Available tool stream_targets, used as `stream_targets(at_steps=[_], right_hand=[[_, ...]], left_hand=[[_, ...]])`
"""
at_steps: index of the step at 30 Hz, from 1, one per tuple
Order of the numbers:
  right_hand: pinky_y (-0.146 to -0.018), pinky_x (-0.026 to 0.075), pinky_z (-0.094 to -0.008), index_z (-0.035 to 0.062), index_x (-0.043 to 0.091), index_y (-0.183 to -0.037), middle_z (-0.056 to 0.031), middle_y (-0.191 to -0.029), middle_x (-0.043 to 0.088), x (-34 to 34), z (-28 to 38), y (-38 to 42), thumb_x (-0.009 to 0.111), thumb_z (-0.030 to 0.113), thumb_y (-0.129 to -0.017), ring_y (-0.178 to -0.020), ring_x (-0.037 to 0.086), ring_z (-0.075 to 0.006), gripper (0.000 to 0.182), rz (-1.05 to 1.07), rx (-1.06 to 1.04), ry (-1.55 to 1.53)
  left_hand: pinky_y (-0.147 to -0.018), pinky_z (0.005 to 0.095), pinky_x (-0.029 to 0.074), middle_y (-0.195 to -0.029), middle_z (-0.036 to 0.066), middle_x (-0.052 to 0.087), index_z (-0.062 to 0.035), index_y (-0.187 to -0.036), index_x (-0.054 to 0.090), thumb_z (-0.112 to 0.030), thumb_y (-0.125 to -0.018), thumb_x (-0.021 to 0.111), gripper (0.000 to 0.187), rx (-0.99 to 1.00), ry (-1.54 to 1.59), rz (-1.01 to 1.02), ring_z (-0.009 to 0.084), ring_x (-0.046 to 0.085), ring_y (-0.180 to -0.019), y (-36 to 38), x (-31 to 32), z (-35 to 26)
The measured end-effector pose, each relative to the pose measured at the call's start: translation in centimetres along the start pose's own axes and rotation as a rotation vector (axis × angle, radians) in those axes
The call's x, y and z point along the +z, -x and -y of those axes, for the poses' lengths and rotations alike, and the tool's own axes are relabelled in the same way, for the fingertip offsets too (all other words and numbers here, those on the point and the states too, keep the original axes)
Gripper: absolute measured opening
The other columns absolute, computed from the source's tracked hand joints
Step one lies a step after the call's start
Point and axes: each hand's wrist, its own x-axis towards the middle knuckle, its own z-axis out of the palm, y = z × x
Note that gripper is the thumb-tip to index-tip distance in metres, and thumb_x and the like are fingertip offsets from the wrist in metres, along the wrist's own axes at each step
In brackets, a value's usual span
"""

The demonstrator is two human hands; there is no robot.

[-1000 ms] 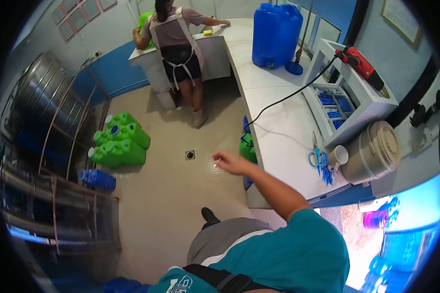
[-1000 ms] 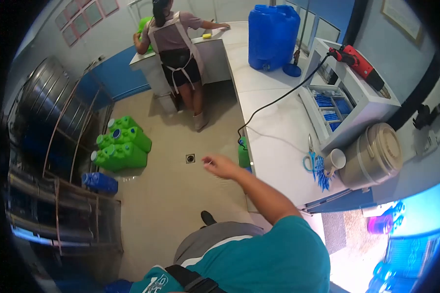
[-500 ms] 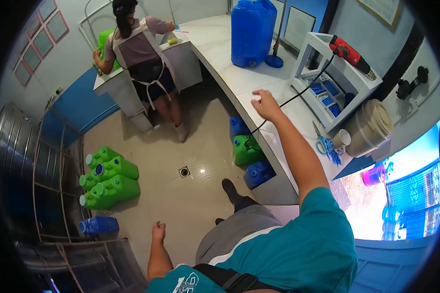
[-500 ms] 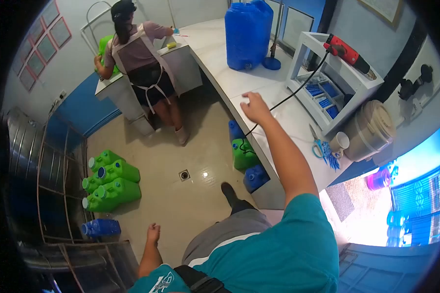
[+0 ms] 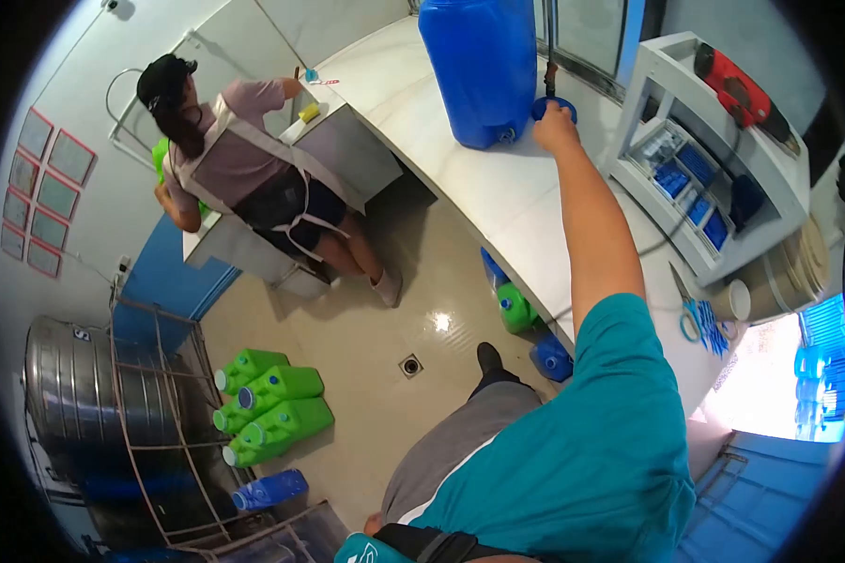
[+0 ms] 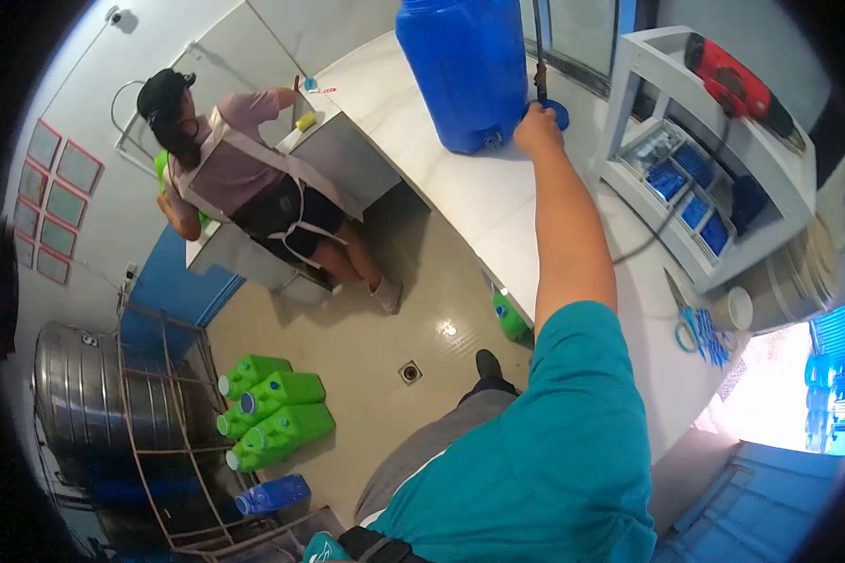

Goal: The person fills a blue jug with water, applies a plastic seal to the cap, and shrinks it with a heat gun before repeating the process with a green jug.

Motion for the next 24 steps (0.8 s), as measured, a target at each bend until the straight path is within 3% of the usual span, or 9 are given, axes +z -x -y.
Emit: stream_targets(at_steps=[6, 7, 11, 14, 16, 18, 20, 22, 24], right_hand=[[-0.102, 0.05, -0.0496, 0.0206, 0.029, -0.157, -0.0248, -0.145, 0.044, 1.8, -1.0, -11.0, 0.058, 0.016, -0.093, -0.128, 0.056, -0.0434, 0.071, -0.153, 0.099, 0.067], [-0.1, 0.051, -0.0502, 0.0253, 0.028, -0.157, -0.0246, -0.141, 0.048, 1.7, -1.1, -11.6, 0.054, 0.017, -0.096, -0.124, 0.059, -0.0432, 0.067, -0.153, 0.092, 0.132], [-0.096, 0.052, -0.0505, 0.0267, 0.029, -0.157, -0.0231, -0.136, 0.052, 1.8, -1.8, -14.5, 0.049, 0.02, -0.1, -0.12, 0.061, -0.0423, 0.061, -0.172, 0.053, 0.18], [-0.091, 0.054, -0.0522, 0.0201, 0.037, -0.15, -0.0202, -0.126, 0.059, 2.1, -2.6, -15.6, 0.048, 0.022, -0.101, -0.111, 0.066, -0.0406, 0.051, -0.194, -0.045, 0.302], [-0.086, 0.055, -0.0531, 0.0136, 0.044, -0.139, -0.0254, -0.112, 0.067, 2.3, -2.9, -15.6, 0.055, 0.015, -0.095, -0.105, 0.069, -0.0426, 0.046, -0.273, -0.058, 0.234], [-0.086, 0.055, -0.053, 0.0104, 0.046, -0.134, -0.0263, -0.11, 0.068, 2.4, -3.4, -14.4, 0.053, 0.012, -0.094, -0.103, 0.069, -0.0437, 0.041, -0.292, 0.013, 0.21], [-0.086, 0.054, -0.0529, 0.0071, 0.048, -0.128, -0.0272, -0.108, 0.069, 2.7, -4.1, -13.6, 0.051, 0.009, -0.093, -0.102, 0.069, -0.0448, 0.035, -0.327, 0.084, 0.176], [-0.088, 0.054, -0.0519, 0.0034, 0.046, -0.13, -0.0285, -0.113, 0.069, 4.1, -5.5, -13.8, 0.047, 0.002, -0.091, -0.103, 0.068, -0.0457, 0.039, -0.307, 0.124, 0.028], [-0.091, 0.053, -0.0483, 0.0037, 0.044, -0.134, -0.0282, -0.117, 0.068, 5.3, -5.9, -14.6, 0.049, 0.001, -0.091, -0.108, 0.067, -0.0444, 0.044, -0.383, 0.093, -0.039]], left_hand=[[-0.088, 0.0395, 0.055, -0.124, 0.021, 0.067, -0.0001, -0.14, 0.05, -0.03, -0.092, 0.072, 0.061, -0.691, 0.473, -0.071, 0.0289, 0.067, -0.107, -3.0, -4.3, 3.4], [-0.087, 0.0396, 0.055, -0.124, 0.02, 0.067, -0.0003, -0.14, 0.05, -0.03, -0.092, 0.073, 0.06, -0.81, 0.555, -0.083, 0.0288, 0.067, -0.106, -3.7, -4.7, 3.8], [-0.084, 0.04, 0.056, -0.124, 0.02, 0.067, -0.0008, -0.14, 0.051, -0.029, -0.092, 0.073, 0.06, -1.271, 0.874, -0.137, 0.0285, 0.068, -0.105, -11.7, -6.2, 8.6], [-0.083, 0.0403, 0.056, -0.121, 0.02, 0.068, -0.0012, -0.141, 0.05, -0.029, -0.091, 0.075, 0.062, -1.22, 1.018, -0.062, 0.0286, 0.069, -0.101, -15.5, -10.5, 11.8], [-0.081, 0.0407, 0.056, -0.119, 0.019, 0.07, -0.0016, -0.142, 0.05, -0.028, -0.09, 0.076, 0.064, -1.171, 1.16, 0.02, 0.0288, 0.07, -0.098, -17.7, -13.6, 15.6], [-0.08, 0.0409, 0.056, -0.117, 0.019, 0.07, -0.0018, -0.142, 0.049, -0.028, -0.09, 0.077, 0.065, -1.134, 1.237, 0.079, 0.0288, 0.071, -0.096, -19.1, -14.2, 16.4], [-0.081, 0.0407, 0.056, -0.116, 0.019, 0.071, -0.0013, -0.139, 0.052, -0.03, -0.09, 0.076, 0.062, -1.111, 1.099, 0.113, 0.0286, 0.07, -0.097, -21.4, -15.2, 19.6], [-0.081, 0.0405, 0.056, -0.115, 0.019, 0.071, -0.0007, -0.136, 0.055, -0.031, -0.09, 0.076, 0.059, -1.074, 0.961, 0.128, 0.0283, 0.07, -0.097, -25.0, -16.5, 23.6], [-0.082, 0.0403, 0.056, -0.114, 0.019, 0.072, -0.0002, -0.133, 0.058, -0.033, -0.09, 0.076, 0.057, -1.04, 0.808, 0.143, 0.028, 0.07, -0.097, -28.0, -17.7, 26.0]])
